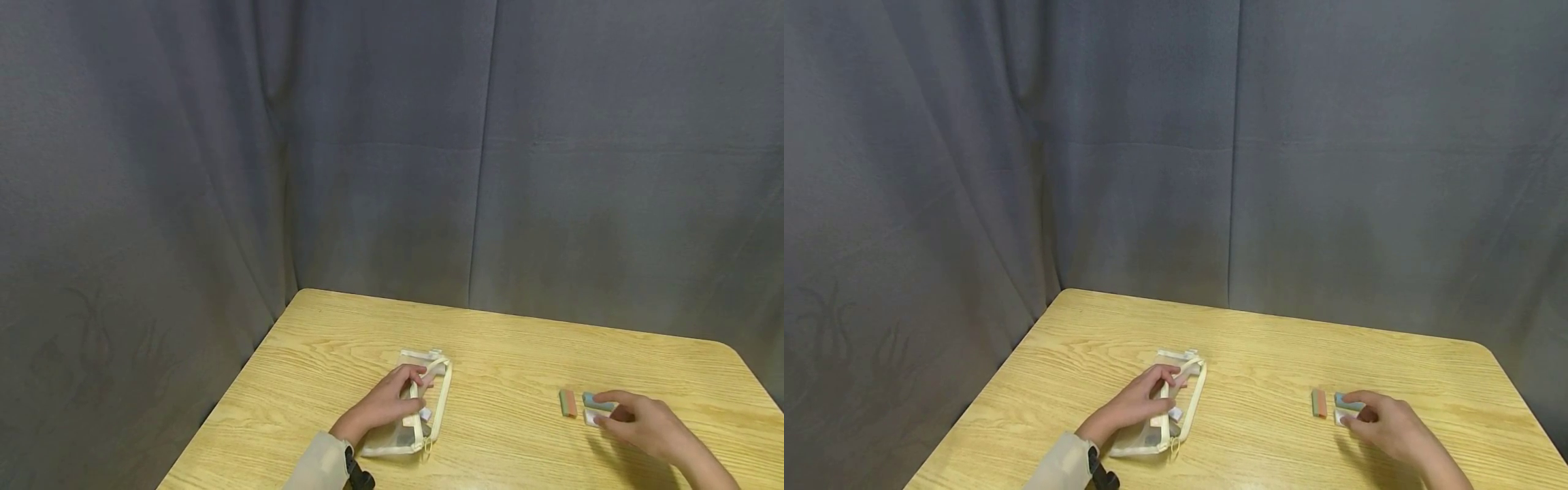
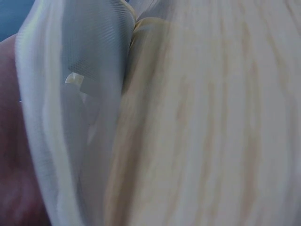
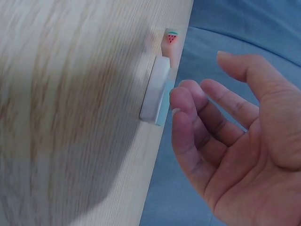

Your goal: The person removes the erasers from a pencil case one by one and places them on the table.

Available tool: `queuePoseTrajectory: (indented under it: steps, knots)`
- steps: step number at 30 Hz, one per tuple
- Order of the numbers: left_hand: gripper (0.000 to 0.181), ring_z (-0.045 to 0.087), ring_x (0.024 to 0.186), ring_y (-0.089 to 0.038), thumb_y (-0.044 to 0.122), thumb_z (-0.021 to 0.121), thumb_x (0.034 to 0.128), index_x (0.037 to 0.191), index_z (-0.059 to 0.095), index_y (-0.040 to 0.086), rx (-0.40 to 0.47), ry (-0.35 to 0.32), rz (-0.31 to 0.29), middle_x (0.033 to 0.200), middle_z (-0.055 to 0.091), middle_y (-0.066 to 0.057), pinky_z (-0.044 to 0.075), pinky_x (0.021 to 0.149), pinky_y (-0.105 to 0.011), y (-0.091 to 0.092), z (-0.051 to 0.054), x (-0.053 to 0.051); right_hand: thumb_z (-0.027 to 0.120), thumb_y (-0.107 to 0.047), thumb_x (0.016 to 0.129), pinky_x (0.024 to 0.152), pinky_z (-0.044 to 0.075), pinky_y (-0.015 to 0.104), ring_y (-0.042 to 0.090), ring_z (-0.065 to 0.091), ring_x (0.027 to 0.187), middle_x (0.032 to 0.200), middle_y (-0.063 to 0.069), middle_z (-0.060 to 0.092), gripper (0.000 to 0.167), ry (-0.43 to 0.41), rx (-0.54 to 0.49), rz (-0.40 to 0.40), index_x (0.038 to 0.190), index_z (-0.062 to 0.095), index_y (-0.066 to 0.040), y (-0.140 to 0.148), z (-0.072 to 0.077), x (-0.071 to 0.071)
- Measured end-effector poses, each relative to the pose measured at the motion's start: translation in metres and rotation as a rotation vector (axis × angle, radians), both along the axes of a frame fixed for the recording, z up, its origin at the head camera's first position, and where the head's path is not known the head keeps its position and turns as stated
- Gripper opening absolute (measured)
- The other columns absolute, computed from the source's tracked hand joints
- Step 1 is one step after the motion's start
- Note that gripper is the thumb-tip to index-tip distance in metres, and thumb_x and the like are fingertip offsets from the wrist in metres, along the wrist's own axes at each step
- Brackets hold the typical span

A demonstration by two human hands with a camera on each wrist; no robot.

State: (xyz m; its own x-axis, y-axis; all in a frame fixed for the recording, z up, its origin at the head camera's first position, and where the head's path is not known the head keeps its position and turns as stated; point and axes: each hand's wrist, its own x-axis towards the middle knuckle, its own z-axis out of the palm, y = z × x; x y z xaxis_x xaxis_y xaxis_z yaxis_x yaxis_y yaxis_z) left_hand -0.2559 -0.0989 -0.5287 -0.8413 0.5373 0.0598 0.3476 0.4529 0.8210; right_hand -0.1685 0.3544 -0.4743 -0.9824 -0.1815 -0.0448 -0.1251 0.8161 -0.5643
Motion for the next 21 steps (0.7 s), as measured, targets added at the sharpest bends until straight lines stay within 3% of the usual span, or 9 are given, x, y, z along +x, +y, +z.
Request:
queuePoseTrajectory:
  steps: [9, 21]
  knots:
    - [0.025, 0.046, 0.139, -0.024, 0.03, 0.067, 0.0915, 0.109, 0.053, 0.02, -0.016, 0.011, 0.023, 0.15, 0.048, 0.006, 0.037, 0.117, -0.04, 0.002, 0.0, 0.0, 0.069, -0.027, 0.097, 0.065, 0.05, 0.022, 0.0, 0.058, 0.072, 0.085, -0.004, 0.068, 0.046, 0.057, -0.028, 0.088, 0.13, 0.06, 0.004, -0.008, -0.004, 0.003]
    - [0.023, 0.044, 0.142, -0.026, 0.027, 0.066, 0.093, 0.11, 0.053, 0.019, -0.008, -0.013, 0.02, 0.15, 0.046, 0.007, 0.036, 0.117, -0.041, 0.002, 0.0, 0.002, 0.072, -0.026, 0.094, 0.059, 0.046, 0.021, -0.001, 0.053, 0.067, 0.08, -0.008, 0.065, 0.047, 0.078, -0.098, 0.146, 0.128, 0.061, 0.004, -0.029, -0.014, 0.005]
